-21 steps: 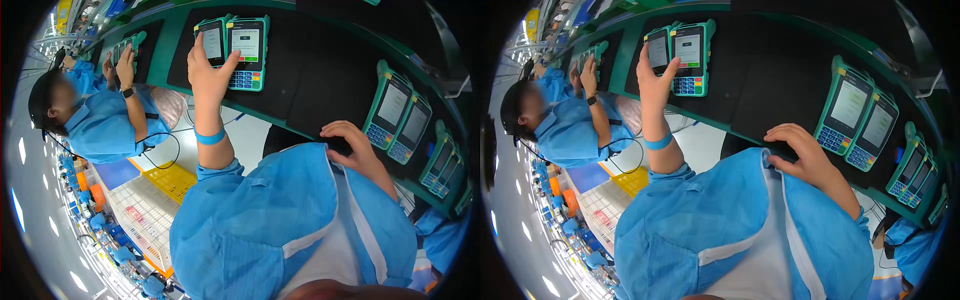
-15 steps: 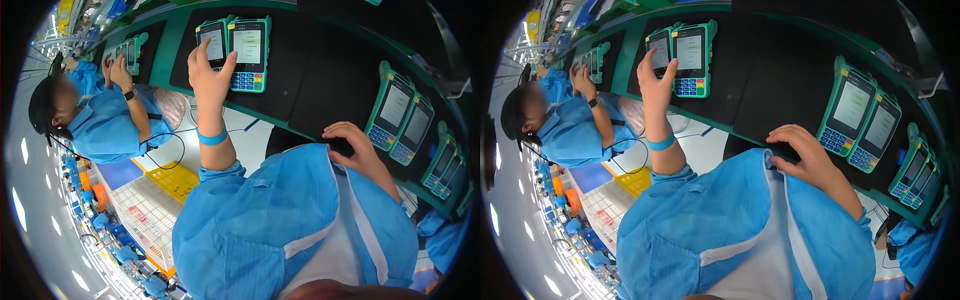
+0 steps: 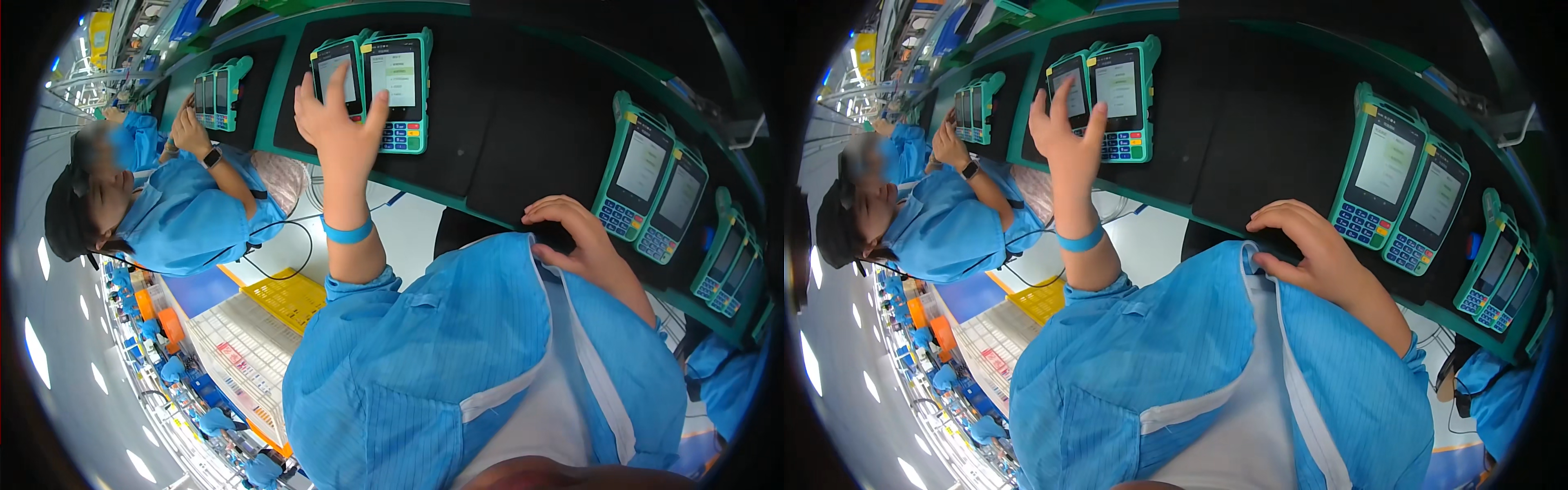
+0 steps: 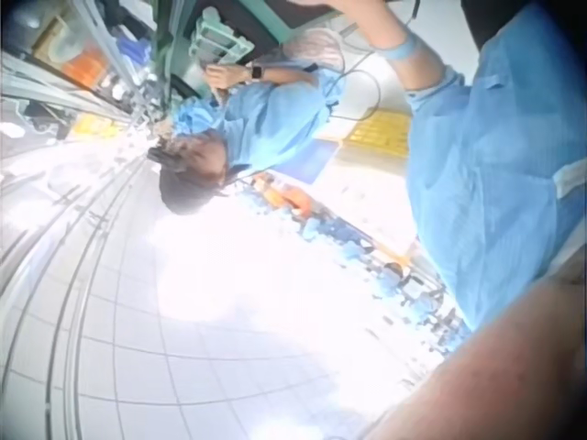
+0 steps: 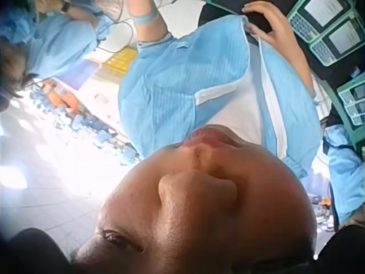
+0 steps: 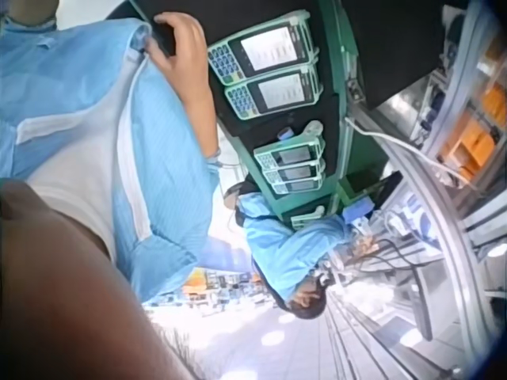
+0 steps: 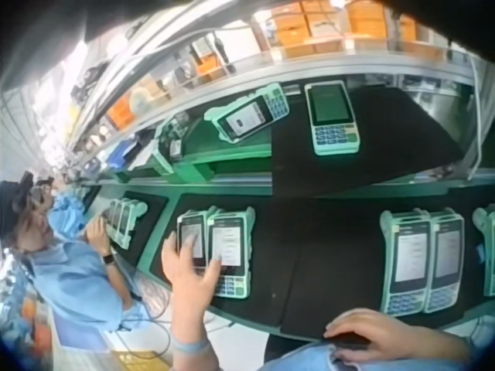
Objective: The person tests handheld payment terminals by pressing their screens and buttons, and installs paper rolls into their printer compartments.
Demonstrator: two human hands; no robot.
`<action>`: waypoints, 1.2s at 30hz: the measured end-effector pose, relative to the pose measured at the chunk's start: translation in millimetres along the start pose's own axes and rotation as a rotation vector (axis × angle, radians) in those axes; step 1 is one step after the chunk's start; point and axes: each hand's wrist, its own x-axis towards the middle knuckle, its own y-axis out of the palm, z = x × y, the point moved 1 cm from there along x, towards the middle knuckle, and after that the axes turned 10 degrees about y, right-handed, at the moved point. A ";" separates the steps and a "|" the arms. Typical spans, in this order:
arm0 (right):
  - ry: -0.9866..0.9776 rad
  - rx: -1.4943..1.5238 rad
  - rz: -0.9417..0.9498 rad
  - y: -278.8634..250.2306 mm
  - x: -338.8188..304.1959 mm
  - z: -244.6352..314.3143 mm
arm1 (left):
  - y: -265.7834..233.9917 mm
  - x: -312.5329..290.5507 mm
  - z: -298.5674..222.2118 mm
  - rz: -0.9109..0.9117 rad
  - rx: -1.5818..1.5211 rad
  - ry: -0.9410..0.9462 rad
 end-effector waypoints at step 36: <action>-0.008 0.001 -0.002 -1.6 -3.6 0.2 | -11.8 -11.2 147.5 0.220 0.361 -0.698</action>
